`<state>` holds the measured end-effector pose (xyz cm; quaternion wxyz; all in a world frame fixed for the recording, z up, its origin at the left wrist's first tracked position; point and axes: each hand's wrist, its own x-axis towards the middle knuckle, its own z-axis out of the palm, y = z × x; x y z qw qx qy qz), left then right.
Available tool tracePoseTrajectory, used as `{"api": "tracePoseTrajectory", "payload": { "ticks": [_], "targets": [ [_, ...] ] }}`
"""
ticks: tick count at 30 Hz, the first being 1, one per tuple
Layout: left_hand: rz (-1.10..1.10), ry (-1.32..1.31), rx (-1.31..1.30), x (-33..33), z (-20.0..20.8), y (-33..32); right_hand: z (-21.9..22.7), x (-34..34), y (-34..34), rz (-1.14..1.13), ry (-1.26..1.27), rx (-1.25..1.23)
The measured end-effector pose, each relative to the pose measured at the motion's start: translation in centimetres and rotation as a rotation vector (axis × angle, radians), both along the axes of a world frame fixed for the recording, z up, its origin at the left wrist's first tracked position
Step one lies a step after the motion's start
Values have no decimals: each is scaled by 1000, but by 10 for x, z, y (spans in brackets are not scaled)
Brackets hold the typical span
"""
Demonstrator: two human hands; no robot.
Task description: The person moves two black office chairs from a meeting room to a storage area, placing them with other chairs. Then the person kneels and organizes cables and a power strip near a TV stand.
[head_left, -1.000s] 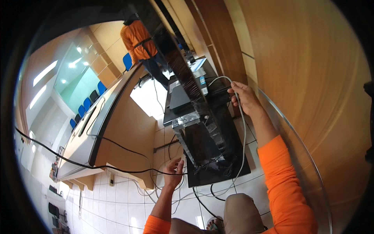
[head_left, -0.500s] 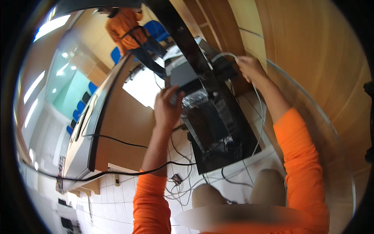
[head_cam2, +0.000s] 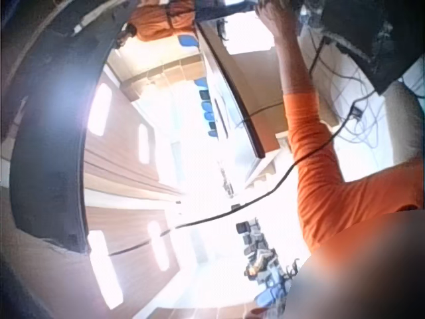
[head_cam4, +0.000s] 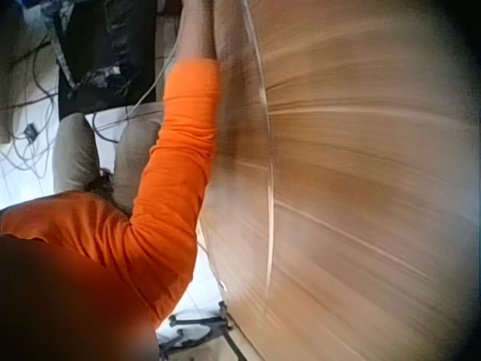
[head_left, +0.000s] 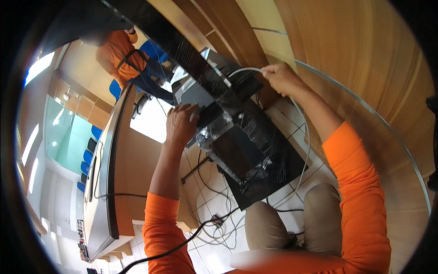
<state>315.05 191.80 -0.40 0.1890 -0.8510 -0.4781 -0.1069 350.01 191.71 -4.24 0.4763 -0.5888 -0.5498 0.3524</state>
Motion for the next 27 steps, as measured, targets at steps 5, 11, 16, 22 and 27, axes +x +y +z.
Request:
{"api": "tracePoseTrajectory", "payload": {
  "ticks": [5,11,16,22,27],
  "targets": [
    [46,18,-103,15,1,4,1,6,31,-50,-40,129],
    [269,111,-248,36,16,2,20,-9,87,56,-317,266],
    [398,31,-317,50,20,-3,28,-17,130,243,-515,201],
    [387,-43,-273,48,14,0,8,-24,159,370,-555,280],
    [298,-91,-219,40,10,6,-10,-21,176,448,-519,296]
  ]
}}
